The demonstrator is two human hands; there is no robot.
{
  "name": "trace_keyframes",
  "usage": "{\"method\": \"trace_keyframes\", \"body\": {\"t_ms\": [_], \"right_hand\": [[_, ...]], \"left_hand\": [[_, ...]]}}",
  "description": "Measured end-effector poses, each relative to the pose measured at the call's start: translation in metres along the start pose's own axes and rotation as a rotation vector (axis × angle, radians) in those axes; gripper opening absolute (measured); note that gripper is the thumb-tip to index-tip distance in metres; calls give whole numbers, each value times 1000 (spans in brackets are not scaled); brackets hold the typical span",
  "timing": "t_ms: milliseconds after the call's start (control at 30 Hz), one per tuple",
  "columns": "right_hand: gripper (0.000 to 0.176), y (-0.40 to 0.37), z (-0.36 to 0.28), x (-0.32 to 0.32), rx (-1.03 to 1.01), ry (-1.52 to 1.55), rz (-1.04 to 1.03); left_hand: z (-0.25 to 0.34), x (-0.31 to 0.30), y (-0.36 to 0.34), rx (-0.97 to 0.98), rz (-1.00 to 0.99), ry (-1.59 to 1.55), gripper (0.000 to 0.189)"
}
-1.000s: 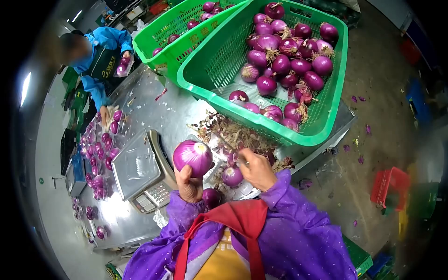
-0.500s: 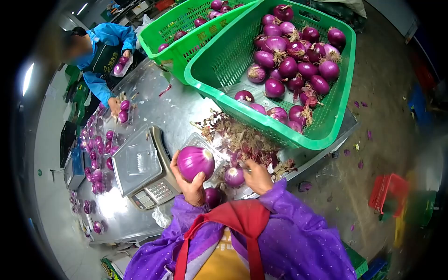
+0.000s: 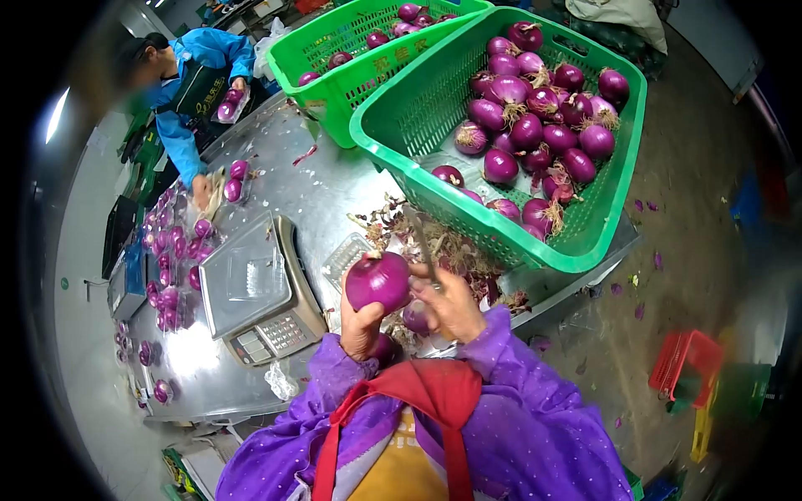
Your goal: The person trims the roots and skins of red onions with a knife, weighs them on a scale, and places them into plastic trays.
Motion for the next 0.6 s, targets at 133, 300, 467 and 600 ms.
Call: {"method": "trace_keyframes", "body": {"t_ms": [133,300,467,600], "right_hand": [[31,-20,-73,-4,-597,-982,208],[24,-16,-80,19,-467,-1430,80],[23,-9,-64,7,-431,-1422,107],[17,-26,-43,-22,-391,-1349,142]], "left_hand": [[17,9,0,35,-15,418,90],[18,15,4,0,-62,844,96],[35,30,2,152,-47,1079,92],[24,16,4,77,-104,985,94]]}}
Point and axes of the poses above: each hand's wrist, its own y-axis towards the middle knuckle, its own x-axis out of the palm, z = x × y, the point moved 8 cm from there along y, towards the middle knuckle, and after that the axes turned 2 degrees about -z, right-handed, at the moved point
